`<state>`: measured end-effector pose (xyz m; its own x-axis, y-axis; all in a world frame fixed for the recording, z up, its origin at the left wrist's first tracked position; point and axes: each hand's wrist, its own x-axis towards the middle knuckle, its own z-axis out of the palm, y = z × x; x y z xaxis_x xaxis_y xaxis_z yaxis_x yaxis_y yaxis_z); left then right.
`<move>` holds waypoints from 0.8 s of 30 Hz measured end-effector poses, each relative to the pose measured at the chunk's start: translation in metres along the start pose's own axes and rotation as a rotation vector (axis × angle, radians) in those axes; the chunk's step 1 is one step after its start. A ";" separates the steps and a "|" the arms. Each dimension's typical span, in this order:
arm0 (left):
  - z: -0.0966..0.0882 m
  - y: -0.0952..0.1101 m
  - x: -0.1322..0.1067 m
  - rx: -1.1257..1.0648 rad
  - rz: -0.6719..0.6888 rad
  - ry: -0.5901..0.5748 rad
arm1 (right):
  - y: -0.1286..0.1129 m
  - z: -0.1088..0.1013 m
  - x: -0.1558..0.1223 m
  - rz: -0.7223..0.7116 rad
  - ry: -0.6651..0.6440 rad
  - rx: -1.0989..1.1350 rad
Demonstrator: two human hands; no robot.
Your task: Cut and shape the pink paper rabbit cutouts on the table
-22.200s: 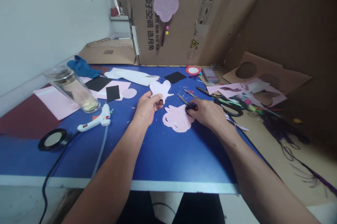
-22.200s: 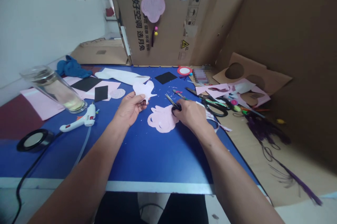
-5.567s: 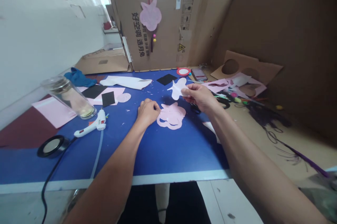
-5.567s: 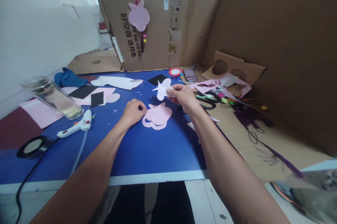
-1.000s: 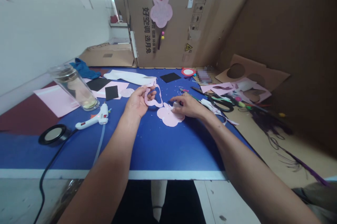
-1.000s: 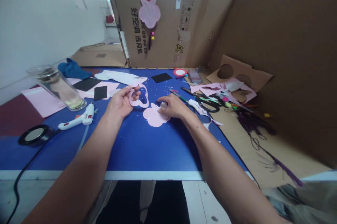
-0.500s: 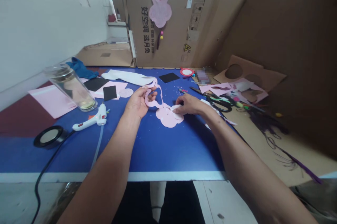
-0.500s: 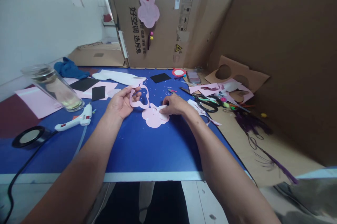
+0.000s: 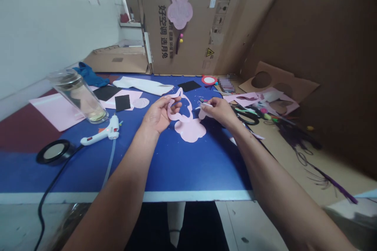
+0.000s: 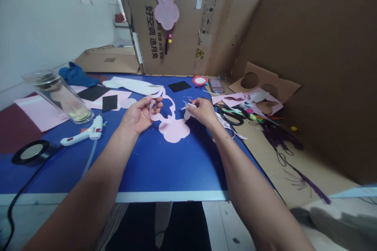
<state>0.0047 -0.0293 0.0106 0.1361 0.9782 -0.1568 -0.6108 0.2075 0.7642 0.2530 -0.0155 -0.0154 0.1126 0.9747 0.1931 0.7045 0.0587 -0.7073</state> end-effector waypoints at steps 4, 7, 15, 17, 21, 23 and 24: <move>0.000 -0.001 0.001 0.014 0.002 -0.021 | 0.003 -0.004 -0.001 -0.015 0.138 -0.176; -0.002 -0.003 0.001 0.068 -0.003 -0.059 | 0.000 -0.006 -0.002 -0.111 0.267 -0.195; 0.000 -0.004 -0.007 0.173 -0.145 -0.239 | -0.028 -0.005 -0.016 -0.348 -0.315 0.508; 0.001 -0.003 -0.009 0.187 -0.176 -0.263 | -0.032 -0.003 -0.020 -0.329 -0.356 0.526; 0.001 -0.001 -0.009 0.187 -0.186 -0.275 | -0.033 0.002 -0.024 -0.253 -0.440 0.660; 0.000 -0.001 -0.007 0.185 -0.167 -0.259 | -0.032 0.004 -0.025 -0.223 -0.443 0.712; -0.001 -0.001 -0.006 0.187 -0.159 -0.245 | -0.032 0.006 -0.025 -0.208 -0.436 0.732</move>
<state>0.0038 -0.0352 0.0101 0.4151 0.8980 -0.1460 -0.4166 0.3303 0.8470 0.2238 -0.0408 -0.0014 -0.3510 0.9157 0.1955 0.0371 0.2222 -0.9743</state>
